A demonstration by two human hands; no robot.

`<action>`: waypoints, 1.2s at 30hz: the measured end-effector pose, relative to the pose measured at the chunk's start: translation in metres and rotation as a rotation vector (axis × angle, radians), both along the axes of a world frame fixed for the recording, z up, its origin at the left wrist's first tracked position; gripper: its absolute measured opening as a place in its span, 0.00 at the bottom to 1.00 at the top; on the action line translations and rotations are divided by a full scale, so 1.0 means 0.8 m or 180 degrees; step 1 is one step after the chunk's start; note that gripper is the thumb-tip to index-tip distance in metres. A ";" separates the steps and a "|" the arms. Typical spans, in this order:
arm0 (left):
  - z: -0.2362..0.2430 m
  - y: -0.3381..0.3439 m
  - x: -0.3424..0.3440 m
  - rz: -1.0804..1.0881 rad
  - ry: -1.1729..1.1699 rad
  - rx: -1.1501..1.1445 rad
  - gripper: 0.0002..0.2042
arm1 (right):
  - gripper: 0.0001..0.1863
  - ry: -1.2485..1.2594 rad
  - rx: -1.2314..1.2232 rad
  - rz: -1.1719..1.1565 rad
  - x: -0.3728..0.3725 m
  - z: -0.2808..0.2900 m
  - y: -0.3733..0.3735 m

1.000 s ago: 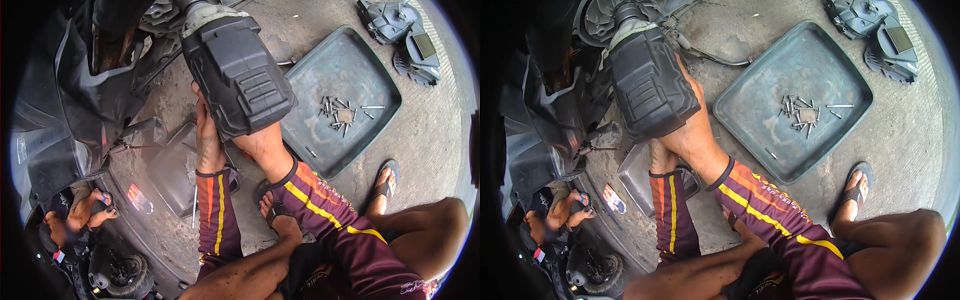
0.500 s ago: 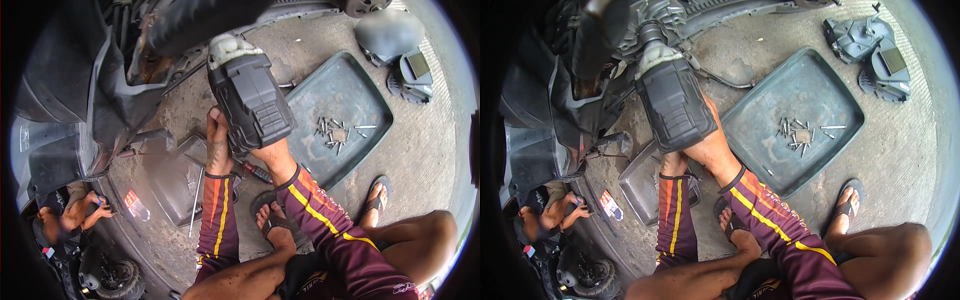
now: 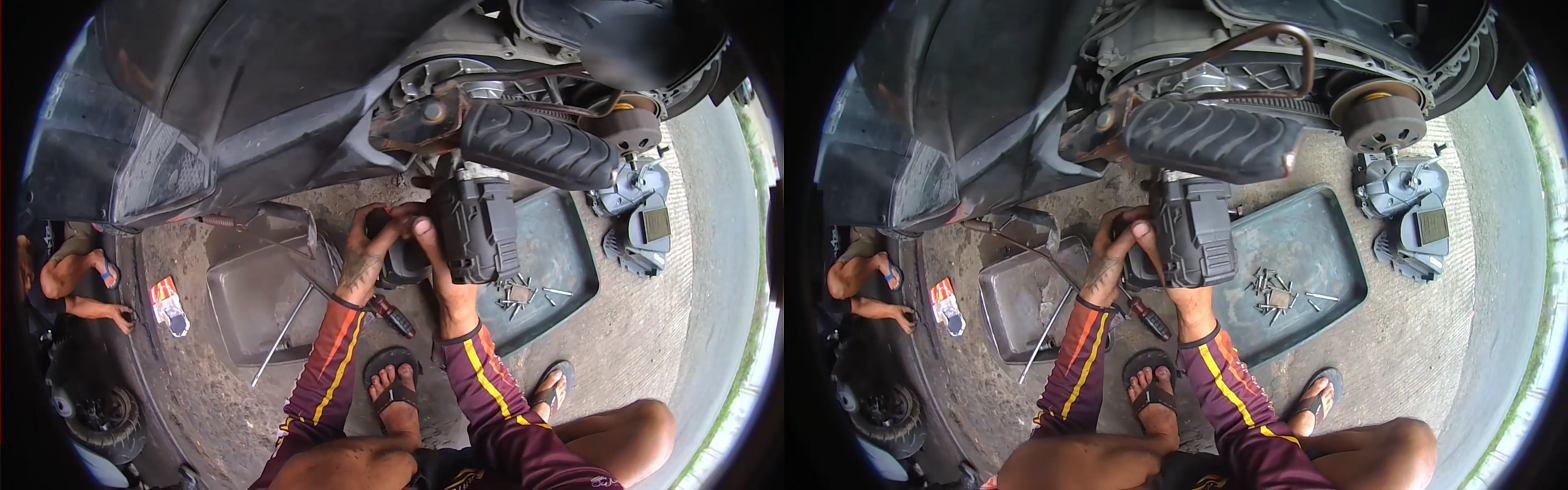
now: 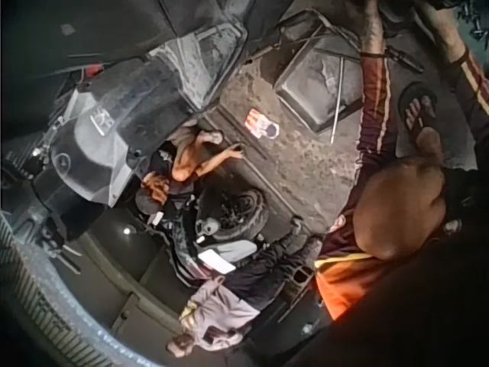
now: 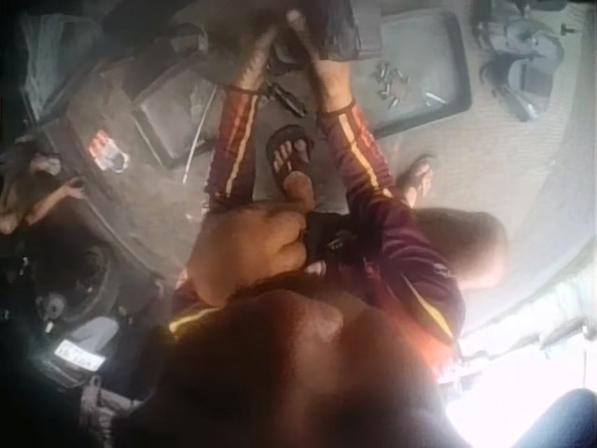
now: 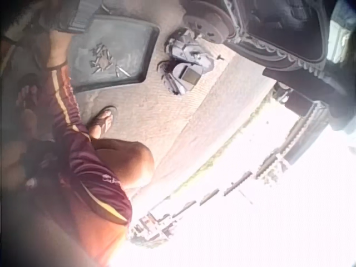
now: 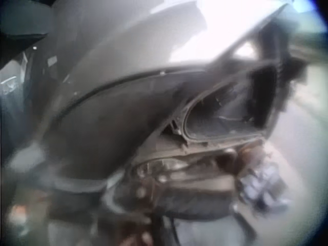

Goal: The person removes an air filter from a motorcycle, attaches a socket to an impact wrench, and uses the impact wrench to loosen a nut on the drive pulley.

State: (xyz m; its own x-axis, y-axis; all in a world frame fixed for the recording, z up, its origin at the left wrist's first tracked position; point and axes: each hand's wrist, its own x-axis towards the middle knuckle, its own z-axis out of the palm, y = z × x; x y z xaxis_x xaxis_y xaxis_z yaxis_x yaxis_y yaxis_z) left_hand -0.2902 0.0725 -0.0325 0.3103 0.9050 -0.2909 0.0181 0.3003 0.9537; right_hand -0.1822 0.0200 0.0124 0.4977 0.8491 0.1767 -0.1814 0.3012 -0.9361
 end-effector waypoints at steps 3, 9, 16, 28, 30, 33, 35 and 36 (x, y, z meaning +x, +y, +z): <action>0.015 0.000 0.005 0.0226 -0.0395 -0.0131 0.24 | 0.10 -0.0401 -0.0601 -0.1067 -0.024 -0.018 0.006; -0.010 0.002 -0.005 0.0214 -0.0036 0.0055 0.23 | 0.10 0.0111 -0.0273 -0.1221 -0.043 -0.004 0.013; -0.002 0.005 -0.010 0.0081 -0.0006 0.0065 0.24 | 0.11 0.0462 0.0030 -0.0448 -0.015 -0.001 0.006; 0.016 -0.012 0.010 0.0422 -0.0687 -0.0197 0.17 | 0.05 -0.0673 -0.0423 -0.0730 -0.019 -0.023 0.004; 0.018 -0.015 0.013 0.0485 -0.0639 -0.0157 0.17 | 0.04 -0.1013 -0.0412 -0.0776 -0.019 -0.030 0.000; 0.002 -0.018 0.018 0.0537 -0.0650 -0.0163 0.16 | 0.05 -0.1332 -0.0476 -0.0897 -0.015 -0.038 -0.005; -0.006 -0.013 0.020 0.0535 -0.0671 -0.0146 0.16 | 0.06 -0.1547 -0.0524 -0.0923 -0.014 -0.044 -0.001; 0.001 -0.013 0.020 0.0582 -0.0664 -0.0172 0.16 | 0.06 -0.1626 -0.0569 -0.0953 -0.015 -0.047 -0.002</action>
State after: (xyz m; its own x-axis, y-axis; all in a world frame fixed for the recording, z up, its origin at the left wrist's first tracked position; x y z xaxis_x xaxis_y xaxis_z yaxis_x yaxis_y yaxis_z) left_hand -0.2745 0.0618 -0.0313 0.2016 0.9364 -0.2873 -0.2361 0.3311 0.9136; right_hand -0.1945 0.0181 -0.0252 0.6090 0.7242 0.3235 0.3713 0.1001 -0.9231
